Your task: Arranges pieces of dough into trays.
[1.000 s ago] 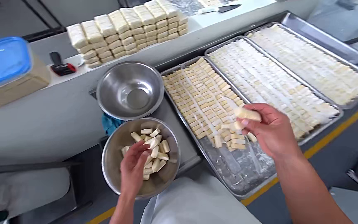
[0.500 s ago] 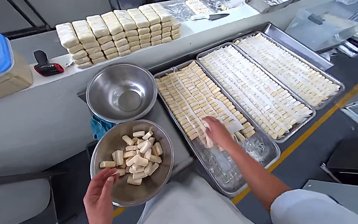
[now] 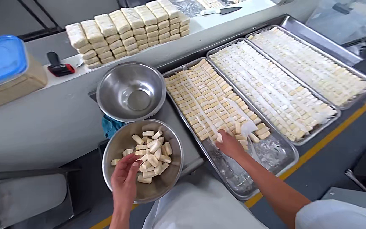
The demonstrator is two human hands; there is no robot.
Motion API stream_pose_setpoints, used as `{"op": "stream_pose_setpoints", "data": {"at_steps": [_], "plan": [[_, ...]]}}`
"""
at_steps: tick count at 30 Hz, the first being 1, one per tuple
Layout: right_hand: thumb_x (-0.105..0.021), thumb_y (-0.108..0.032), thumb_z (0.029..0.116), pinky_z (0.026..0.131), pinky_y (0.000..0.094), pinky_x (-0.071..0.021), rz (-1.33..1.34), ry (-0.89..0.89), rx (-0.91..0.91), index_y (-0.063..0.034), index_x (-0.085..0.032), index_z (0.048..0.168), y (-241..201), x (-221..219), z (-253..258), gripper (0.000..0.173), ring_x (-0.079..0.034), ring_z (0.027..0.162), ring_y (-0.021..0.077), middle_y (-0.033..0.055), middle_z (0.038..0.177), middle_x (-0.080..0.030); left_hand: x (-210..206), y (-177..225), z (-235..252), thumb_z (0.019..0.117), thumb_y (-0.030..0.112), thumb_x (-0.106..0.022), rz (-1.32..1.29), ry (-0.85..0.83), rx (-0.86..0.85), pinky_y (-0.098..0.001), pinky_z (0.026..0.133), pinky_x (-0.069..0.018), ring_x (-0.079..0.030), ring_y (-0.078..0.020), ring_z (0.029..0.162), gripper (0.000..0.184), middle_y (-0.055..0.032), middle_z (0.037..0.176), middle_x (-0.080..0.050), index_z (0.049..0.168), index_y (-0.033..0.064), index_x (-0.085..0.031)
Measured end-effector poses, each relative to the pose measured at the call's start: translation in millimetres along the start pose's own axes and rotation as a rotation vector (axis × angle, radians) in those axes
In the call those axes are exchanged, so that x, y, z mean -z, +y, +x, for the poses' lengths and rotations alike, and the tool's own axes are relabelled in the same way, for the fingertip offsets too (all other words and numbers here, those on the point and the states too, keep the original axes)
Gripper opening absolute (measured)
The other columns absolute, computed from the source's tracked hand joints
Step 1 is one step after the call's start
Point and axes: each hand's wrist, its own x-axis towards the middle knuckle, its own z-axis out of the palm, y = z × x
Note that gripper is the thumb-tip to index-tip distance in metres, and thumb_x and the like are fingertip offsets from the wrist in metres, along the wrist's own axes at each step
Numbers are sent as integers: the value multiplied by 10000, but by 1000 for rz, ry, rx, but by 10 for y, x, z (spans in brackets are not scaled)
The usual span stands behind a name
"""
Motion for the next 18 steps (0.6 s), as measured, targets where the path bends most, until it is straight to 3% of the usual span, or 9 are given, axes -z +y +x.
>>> {"op": "stream_pose_setpoints", "data": {"at_steps": [2,5,8,10,12,14,16,18], "plan": [[-729,-256,935,852,683,-526,50,-1,-11,-99,-491,1461,-1,11,35,598,-669,1040,473,250,1210,-662,19,-10,-19,967,78,-512,-8,15,5,-335,865,-610,-722,-171,962,351,-100,1110,-719,1280,-71,-567],[-705,-203,949,783,637,-551,321,35,-16,-104,-510,1419,-122,156,-45,518,-696,888,413,243,1039,-690,97,-21,-28,970,70,-510,-17,46,18,-328,869,-609,-722,-175,969,336,-102,1109,-724,1272,-59,-578],[-656,-172,999,698,491,-619,790,-35,129,-85,-439,1454,-724,302,-367,512,-706,796,292,192,1091,-664,181,-50,-52,963,61,-504,-14,78,26,-328,864,-611,-724,-171,954,346,-102,1098,-725,1274,-75,-575],[-663,-188,995,725,468,-634,884,-184,275,-124,-374,1515,-1202,269,-561,598,-722,834,274,169,1107,-682,158,-94,-32,963,71,-502,4,57,45,-322,858,-608,-719,-158,947,355,-96,1096,-720,1278,-79,-568],[-699,-279,987,875,500,-599,637,-299,405,-125,-322,1583,-1505,218,-624,722,-717,975,289,171,1218,-681,70,-122,4,967,99,-508,55,-10,76,-315,879,-598,-708,-153,987,382,-114,1146,-704,1298,-84,-554],[-648,-382,1012,988,541,-535,300,-265,466,-159,-359,1595,-1524,245,-584,688,-664,1154,298,140,1366,-624,-3,-140,34,967,144,-527,133,-100,101,-314,910,-578,-688,-160,1063,434,-151,1237,-674,1337,-84,-543],[-647,-375,1006,1021,572,-514,161,-60,434,-159,-519,1503,-1185,337,-432,557,-622,1239,320,142,1395,-610,-49,-168,49,968,163,-541,159,-150,102,-315,920,-577,-681,-169,1100,452,-172,1274,-660,1345,-86,-541],[-685,-339,978,1065,606,-467,90,145,317,-76,-586,1425,-577,496,-153,528,-568,1304,387,207,1412,-587,-74,-191,31,972,160,-535,149,-167,101,-308,912,-580,-683,-165,1092,451,-167,1271,-660,1349,-88,-535]]}}
